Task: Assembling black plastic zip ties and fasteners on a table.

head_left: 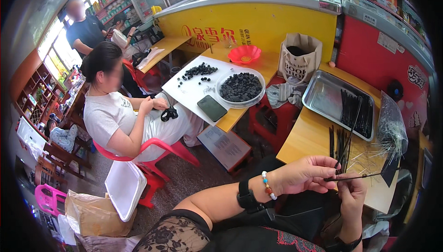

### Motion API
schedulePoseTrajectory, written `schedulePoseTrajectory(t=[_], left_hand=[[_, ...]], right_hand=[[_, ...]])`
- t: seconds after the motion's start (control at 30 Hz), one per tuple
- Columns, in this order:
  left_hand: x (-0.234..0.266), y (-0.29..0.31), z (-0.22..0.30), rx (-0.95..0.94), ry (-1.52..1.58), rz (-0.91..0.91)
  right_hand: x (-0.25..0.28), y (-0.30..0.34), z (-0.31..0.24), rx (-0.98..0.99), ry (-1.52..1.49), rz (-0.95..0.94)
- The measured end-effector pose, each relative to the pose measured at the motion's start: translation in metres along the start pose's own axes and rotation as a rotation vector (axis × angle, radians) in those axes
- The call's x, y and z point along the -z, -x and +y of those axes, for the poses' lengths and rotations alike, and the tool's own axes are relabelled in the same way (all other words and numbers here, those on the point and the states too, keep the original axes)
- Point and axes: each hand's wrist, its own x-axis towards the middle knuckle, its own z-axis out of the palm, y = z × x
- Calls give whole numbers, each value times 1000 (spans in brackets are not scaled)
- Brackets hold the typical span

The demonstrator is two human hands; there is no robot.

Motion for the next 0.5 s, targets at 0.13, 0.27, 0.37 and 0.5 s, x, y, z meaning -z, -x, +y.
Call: schedulePoseTrajectory(t=[0.13, 0.27, 0.37, 0.5], left_hand=[[2, 4, 3, 7, -70, 56], [6, 7, 5, -55, -251, 146], [7, 9, 8, -62, -341, 176], [2, 13, 15, -38, -448, 215]], right_hand=[[-3, -1, 2, 108, 173, 18], [-9, -3, -17, 310, 514, 68], [-9, -6, -23, 332, 666, 22], [-11, -9, -31, 391, 728, 10]])
